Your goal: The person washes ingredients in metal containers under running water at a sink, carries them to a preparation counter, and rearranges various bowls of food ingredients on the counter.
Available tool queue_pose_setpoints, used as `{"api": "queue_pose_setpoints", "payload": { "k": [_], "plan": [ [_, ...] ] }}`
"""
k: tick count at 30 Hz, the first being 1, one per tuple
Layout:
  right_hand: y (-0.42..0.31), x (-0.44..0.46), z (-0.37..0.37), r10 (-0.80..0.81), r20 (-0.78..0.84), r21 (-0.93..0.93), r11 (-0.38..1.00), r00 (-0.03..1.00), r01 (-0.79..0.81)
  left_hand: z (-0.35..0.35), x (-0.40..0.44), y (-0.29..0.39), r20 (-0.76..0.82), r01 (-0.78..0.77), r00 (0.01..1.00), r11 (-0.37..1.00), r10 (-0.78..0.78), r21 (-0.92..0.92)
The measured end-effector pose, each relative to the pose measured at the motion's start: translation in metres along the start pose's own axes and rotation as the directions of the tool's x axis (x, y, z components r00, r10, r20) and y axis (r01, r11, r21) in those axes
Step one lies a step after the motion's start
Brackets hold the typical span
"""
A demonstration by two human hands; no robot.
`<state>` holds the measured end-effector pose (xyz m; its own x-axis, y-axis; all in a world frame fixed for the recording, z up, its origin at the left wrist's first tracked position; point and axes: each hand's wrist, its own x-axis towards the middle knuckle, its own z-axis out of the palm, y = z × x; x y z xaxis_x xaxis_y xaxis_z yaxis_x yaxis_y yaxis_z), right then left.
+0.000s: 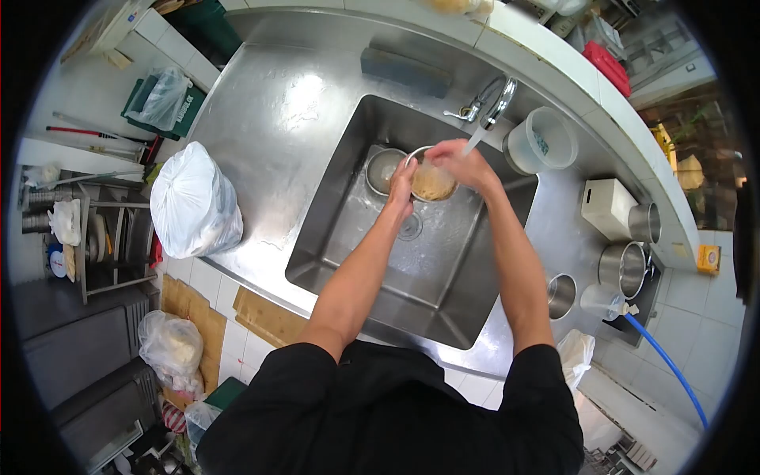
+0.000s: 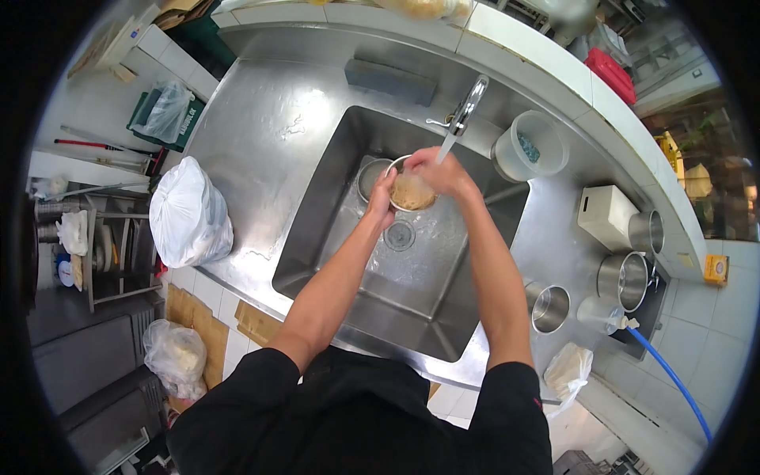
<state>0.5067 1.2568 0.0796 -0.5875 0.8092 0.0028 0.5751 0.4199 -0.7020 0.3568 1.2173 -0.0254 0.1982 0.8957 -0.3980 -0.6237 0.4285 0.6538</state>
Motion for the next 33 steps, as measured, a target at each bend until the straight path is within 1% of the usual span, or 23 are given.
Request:
{"api": "queue_pose_setpoints", "payload": {
  "k": [1,2,4,6,8,9,11,12,14,15,16,17,18,19,20,21,23,25,27,28,29,31,33],
  "plan": [
    [-0.003,-0.008,-0.002,0.209,-0.195,0.254,0.954,0.958,-0.157,0.003,0.003,0.0,0.01,-0.043,0.999,0.999,0.043,0.023],
    [-0.006,-0.014,-0.005,0.433,-0.316,0.514,0.826,0.844,-0.231,0.006,0.006,0.001,0.013,-0.063,0.998,0.998,0.063,0.021],
    [-0.003,-0.024,-0.009,0.525,-0.348,0.469,0.815,0.777,-0.34,0.014,0.002,0.01,0.118,0.031,0.992,0.997,-0.04,0.072],
    [0.017,-0.031,-0.004,0.61,-0.357,0.718,0.664,0.707,-0.21,0.024,0.007,0.015,0.203,0.074,0.972,0.977,-0.116,0.202],
    [0.014,-0.033,-0.008,0.662,-0.331,0.934,0.33,0.673,0.134,0.036,0.023,0.01,0.203,0.079,0.968,0.944,-0.149,0.32],
    [0.009,-0.024,-0.008,0.646,-0.332,0.933,0.331,0.687,0.14,0.053,0.008,0.027,0.172,0.149,0.96,0.923,-0.221,0.356],
    [-0.011,-0.009,0.003,0.628,-0.21,0.915,0.397,0.75,-0.076,0.048,0.014,0.007,0.164,0.136,0.973,0.976,-0.164,0.169],
    [-0.003,-0.004,0.01,0.532,-0.161,0.796,0.567,0.831,-0.209,0.044,0.013,0.0,0.161,0.122,0.975,0.977,-0.15,0.173],
    [-0.001,0.009,0.015,0.509,-0.217,0.776,0.607,0.833,-0.169,0.042,0.009,-0.01,0.043,0.17,0.985,0.983,-0.168,-0.066],
    [-0.002,0.013,0.016,0.504,-0.259,0.759,0.634,0.824,-0.148,0.04,0.006,-0.008,0.05,0.161,0.986,0.985,-0.158,-0.056],
    [-0.005,0.014,0.012,0.479,-0.201,0.638,0.726,0.855,-0.257,0.035,0.0,-0.006,0.001,0.175,0.985,0.983,-0.175,-0.064],
    [-0.008,0.006,0.01,0.483,-0.208,0.643,0.723,0.851,-0.254,0.027,-0.008,-0.004,-0.049,0.192,0.979,0.979,-0.196,-0.074],
    [-0.011,-0.005,0.008,0.389,-0.305,0.275,0.91,0.869,-0.311,0.016,-0.01,-0.001,-0.043,0.19,0.98,0.979,-0.194,-0.07],
    [-0.018,-0.014,0.005,0.264,-0.352,-0.143,0.933,0.898,-0.33,0.001,-0.011,0.004,-0.008,0.182,0.983,0.983,-0.183,-0.03],
    [-0.027,-0.028,0.004,0.374,-0.411,-0.091,0.89,0.831,-0.446,-0.012,-0.012,0.005,0.024,0.179,0.983,0.984,-0.179,0.007],
    [-0.021,-0.033,0.007,0.381,-0.41,-0.09,0.887,0.829,-0.452,-0.015,-0.013,0.011,0.025,0.186,0.982,0.982,-0.187,0.007],
    [-0.002,-0.059,0.032,0.496,-0.2,0.064,0.867,0.845,-0.494,-0.017,-0.018,0.022,0.096,0.286,0.949,0.948,-0.301,0.143],
    [0.018,-0.067,0.05,0.519,-0.346,0.099,0.848,0.781,-0.52,-0.01,-0.001,0.017,0.188,0.273,0.917,0.896,-0.353,0.349],
    [0.034,-0.078,0.048,0.583,-0.418,0.217,0.809,0.697,-0.547,0.022,0.009,0.03,0.212,0.252,0.908,0.876,-0.361,0.412],
    [0.033,-0.079,0.046,0.645,-0.411,0.323,0.764,0.644,-0.559,0.041,0.019,0.047,0.18,0.024,0.967,0.763,-0.183,0.646],
    [0.025,-0.09,0.048,0.681,-0.418,0.339,0.731,0.601,-0.592,0.064,0.021,0.05,0.221,-0.181,0.975,0.543,-0.009,0.82],
    [0.012,-0.073,0.046,0.842,-0.383,0.689,0.535,0.381,-0.489,0.095,0.019,0.06,0.455,-0.499,0.851,0.134,0.262,0.856],
    [0.017,-0.081,0.045,0.868,-0.351,0.738,0.487,0.351,-0.467,0.113,0.022,0.066,0.528,-0.554,0.822,0.083,0.213,0.828]
  ]
}}
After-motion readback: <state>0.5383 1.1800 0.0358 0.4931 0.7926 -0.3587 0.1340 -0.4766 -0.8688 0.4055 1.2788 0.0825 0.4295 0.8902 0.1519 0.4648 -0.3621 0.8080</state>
